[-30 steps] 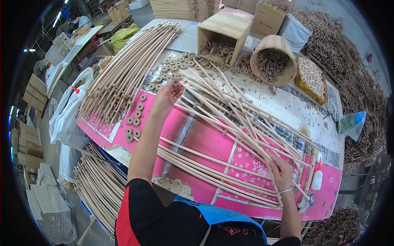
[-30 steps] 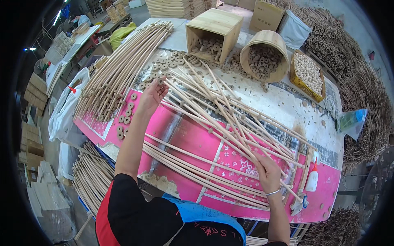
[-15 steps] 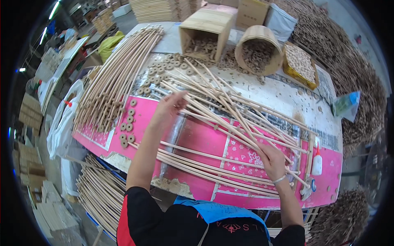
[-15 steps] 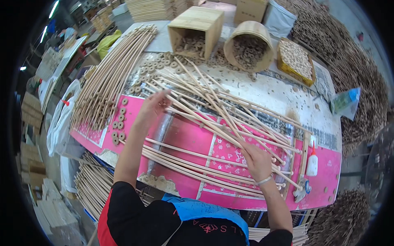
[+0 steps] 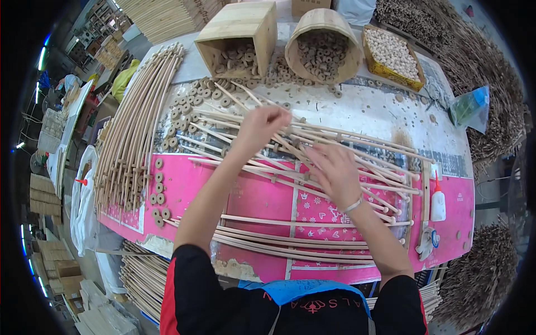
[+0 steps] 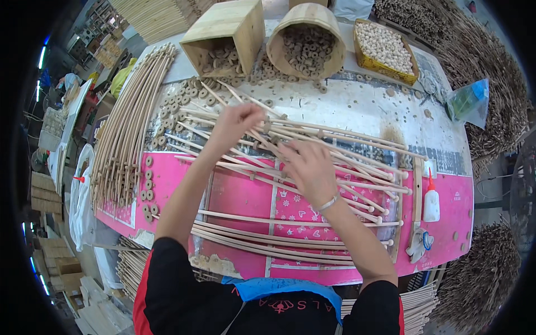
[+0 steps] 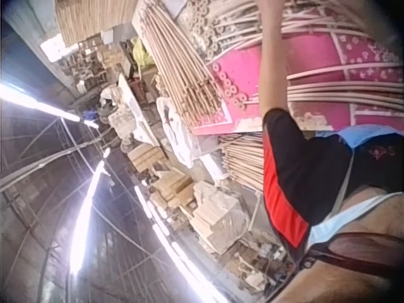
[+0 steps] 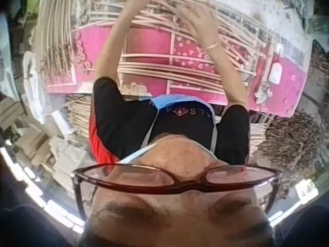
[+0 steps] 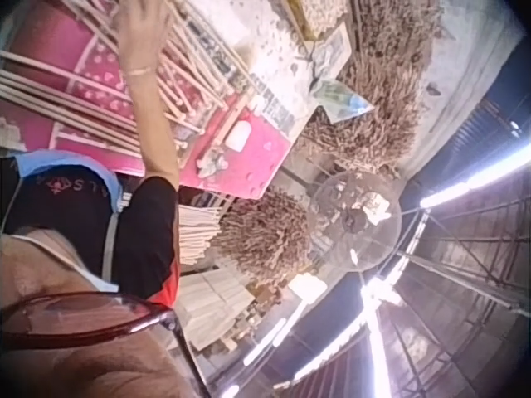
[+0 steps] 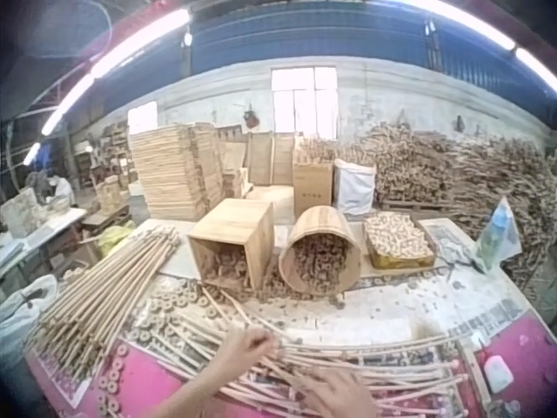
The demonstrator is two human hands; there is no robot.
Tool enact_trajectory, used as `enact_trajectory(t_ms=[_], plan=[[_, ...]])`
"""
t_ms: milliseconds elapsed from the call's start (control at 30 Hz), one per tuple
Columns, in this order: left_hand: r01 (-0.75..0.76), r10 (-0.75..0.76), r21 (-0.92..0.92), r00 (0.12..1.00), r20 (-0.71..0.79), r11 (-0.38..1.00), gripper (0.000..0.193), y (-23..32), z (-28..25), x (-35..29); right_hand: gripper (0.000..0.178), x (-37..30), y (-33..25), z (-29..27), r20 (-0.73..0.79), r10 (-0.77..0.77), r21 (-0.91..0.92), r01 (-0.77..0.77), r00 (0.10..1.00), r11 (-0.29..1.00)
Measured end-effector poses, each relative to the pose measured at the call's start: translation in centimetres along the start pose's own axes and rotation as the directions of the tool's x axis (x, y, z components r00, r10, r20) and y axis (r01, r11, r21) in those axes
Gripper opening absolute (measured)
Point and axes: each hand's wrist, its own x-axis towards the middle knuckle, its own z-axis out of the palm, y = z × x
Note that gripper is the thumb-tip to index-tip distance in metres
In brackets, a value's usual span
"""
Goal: Assembling small wooden rings onto wooden sticks in a factory setting.
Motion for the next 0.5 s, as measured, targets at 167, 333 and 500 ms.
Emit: enact_trajectory(t_ms=[167, 333, 500], plan=[[-0.153, 0.261, 0.572, 0.959, -0.111, 0.806, 0.024, -6.7, 1.7, 9.2, 0.063, -4.5, -3.1, -1.2, 0.341, -0.028, 0.005, 0.028, 0.940, 1.000], [0.007, -0.045, 0.790, 0.999, 0.026, 0.613, 0.026, -6.8, 3.1, 12.3, 0.082, -6.3, -0.8, -2.3, 0.394, 0.177, -0.210, -0.099, 0.902, 0.973], [-0.024, 0.014, 0.753, 1.000, 0.019, 0.657, 0.019, -7.9, 3.4, 12.9, 0.096, -5.8, 0.6, -2.4, 0.378, 0.251, -0.346, -0.115, 0.891, 0.931]])
